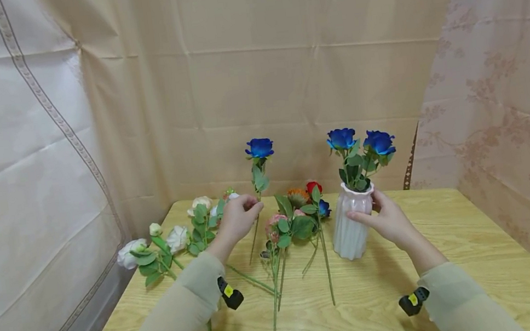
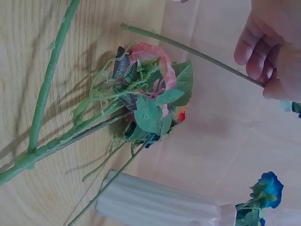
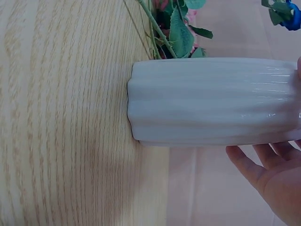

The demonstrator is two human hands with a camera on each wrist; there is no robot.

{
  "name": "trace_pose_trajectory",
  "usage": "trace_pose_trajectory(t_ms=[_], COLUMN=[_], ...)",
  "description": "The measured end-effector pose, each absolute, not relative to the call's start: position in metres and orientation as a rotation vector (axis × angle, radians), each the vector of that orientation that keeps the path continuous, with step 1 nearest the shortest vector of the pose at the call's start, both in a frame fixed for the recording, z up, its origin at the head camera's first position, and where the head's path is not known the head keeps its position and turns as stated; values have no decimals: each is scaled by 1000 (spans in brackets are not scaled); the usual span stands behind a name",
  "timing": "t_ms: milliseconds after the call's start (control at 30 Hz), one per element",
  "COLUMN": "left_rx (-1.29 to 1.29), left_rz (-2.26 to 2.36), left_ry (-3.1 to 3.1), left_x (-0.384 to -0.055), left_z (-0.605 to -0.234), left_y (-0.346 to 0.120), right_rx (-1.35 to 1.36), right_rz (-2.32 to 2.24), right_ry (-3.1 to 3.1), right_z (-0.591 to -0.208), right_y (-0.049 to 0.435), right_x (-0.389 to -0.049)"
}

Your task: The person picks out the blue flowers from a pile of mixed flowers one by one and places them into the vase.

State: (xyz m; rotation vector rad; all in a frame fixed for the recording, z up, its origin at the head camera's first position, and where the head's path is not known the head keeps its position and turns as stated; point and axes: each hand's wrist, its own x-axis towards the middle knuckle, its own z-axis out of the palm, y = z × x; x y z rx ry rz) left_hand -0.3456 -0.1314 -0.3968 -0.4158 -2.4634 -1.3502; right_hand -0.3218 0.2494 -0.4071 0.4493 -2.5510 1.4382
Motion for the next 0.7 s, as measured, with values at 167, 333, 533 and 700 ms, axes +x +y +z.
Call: trace_pose_trajectory(t_ms=[167,333,533,700], left_rx=[-448,-448,-387,-374], left_rz=[-1437,-1532,-1742,-1903], left_ry=[-2430,-2429,-2444,-2455], left_x=[-339,-334,-332,-332], left_z=[-393,-391,-397,-405], left_y=[-135,-137,-138,-139], right_rx=[459,439,441,442], right_rz=[1427,1393,1389,1403], right_ry=[-2546,-2561,-2558,-2554], right_z=[-407,-407,-408,-408], right_y=[248,249,249,248], right_x=[-320,-320,-321,-319])
